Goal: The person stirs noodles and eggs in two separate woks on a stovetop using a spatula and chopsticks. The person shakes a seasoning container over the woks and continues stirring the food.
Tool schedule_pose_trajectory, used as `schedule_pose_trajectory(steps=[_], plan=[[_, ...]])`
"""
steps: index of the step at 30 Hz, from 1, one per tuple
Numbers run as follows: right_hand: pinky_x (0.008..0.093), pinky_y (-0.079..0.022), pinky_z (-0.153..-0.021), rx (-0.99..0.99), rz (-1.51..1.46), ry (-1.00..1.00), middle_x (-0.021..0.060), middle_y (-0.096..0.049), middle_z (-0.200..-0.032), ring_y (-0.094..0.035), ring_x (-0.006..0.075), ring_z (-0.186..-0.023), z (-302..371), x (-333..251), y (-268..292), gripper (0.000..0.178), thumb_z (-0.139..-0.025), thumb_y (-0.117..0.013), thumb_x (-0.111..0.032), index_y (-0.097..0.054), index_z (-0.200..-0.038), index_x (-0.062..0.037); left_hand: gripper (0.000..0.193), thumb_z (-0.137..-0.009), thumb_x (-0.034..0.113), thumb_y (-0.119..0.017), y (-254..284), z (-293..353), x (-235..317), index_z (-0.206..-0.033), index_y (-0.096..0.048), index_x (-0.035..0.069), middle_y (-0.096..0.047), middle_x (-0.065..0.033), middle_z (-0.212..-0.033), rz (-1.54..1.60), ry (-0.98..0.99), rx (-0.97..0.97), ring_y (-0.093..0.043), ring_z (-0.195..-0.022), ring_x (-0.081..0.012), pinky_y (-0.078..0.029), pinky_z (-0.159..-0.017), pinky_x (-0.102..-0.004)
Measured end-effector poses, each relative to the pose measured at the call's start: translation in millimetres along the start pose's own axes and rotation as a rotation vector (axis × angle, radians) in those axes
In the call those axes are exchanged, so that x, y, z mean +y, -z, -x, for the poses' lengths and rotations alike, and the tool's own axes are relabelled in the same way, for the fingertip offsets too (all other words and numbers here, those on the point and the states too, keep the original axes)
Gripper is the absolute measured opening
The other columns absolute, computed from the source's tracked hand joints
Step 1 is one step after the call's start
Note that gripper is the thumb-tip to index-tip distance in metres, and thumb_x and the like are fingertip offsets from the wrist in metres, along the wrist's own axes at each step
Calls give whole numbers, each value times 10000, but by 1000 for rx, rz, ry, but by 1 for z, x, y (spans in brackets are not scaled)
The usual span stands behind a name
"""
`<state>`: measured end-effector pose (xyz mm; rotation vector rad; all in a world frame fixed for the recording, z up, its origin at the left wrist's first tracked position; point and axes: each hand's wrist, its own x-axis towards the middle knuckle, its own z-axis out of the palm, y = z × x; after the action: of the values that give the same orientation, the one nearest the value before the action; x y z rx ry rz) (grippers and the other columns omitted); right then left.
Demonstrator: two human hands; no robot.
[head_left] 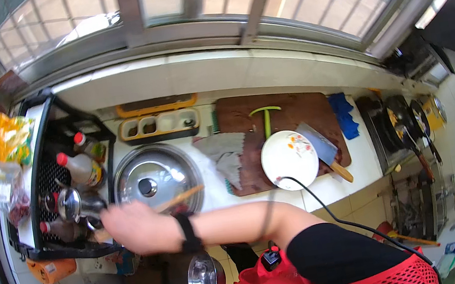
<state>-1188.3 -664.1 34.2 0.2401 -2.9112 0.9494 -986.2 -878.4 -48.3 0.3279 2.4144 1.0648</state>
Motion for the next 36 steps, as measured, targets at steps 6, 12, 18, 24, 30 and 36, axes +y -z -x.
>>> schedule_pose_trajectory(steps=[6, 12, 18, 24, 30, 36], plan=[[400, -507, -603, -27, -151, -215, 144, -612, -831, -641, 323, -766, 233, 29, 90, 242, -877, -628, -251, -572, -989, -44, 141, -739, -34, -737, 16, 12, 83, -792, -607, -30, -561, -52, -719, 131, -241, -251, -533, -675, -136, -440, -622, -265], [283, -462, -579, 570, -571, -13, 65, -584, -801, -570, 177, -652, 444, -15, 225, 397, -823, -661, -14, -602, -1213, -53, 119, -776, 18, -718, -42, 20, 203, -853, -632, -10, -626, -95, -805, 69, -799, -426, -619, -748, -225, -495, -703, -312], [280, -426, -422, 797, -821, -98, 94, -560, -743, -598, 212, -541, 631, -87, 264, 271, -750, -654, 56, -620, -998, -50, 90, -733, 10, -693, -261, -6, 308, -739, -613, 51, -591, -104, -707, -209, -1183, -232, -577, -653, -284, -451, -596, -357], [214, -393, -417, 1585, -308, 196, 55, -521, -825, -533, 155, -532, 708, -123, 244, 568, -637, -613, 186, -715, -1052, -188, 159, -766, 157, -693, -434, -105, 388, -808, -630, 17, -637, -176, -802, -412, -1278, -221, -605, -759, -370, -479, -677, -425], [235, -397, -392, 1735, -44, -280, 77, -542, -770, -515, 163, -475, 783, -146, 256, 502, -606, -600, 170, -719, -938, -187, 274, -831, 157, -611, -499, -147, 427, -1049, -619, -10, -631, -239, -1035, -937, -1053, -127, -593, -976, -407, -479, -819, -459], [221, -374, -389, 2039, 274, 21, 93, -561, -785, -510, 136, -498, 833, -118, 248, 441, -704, -631, 130, -716, -982, -202, 330, -881, 215, -562, -540, -235, 420, -1086, -577, -44, -619, -264, -1064, -1199, -1096, 42, -593, -1009, -402, -490, -852, -455]])
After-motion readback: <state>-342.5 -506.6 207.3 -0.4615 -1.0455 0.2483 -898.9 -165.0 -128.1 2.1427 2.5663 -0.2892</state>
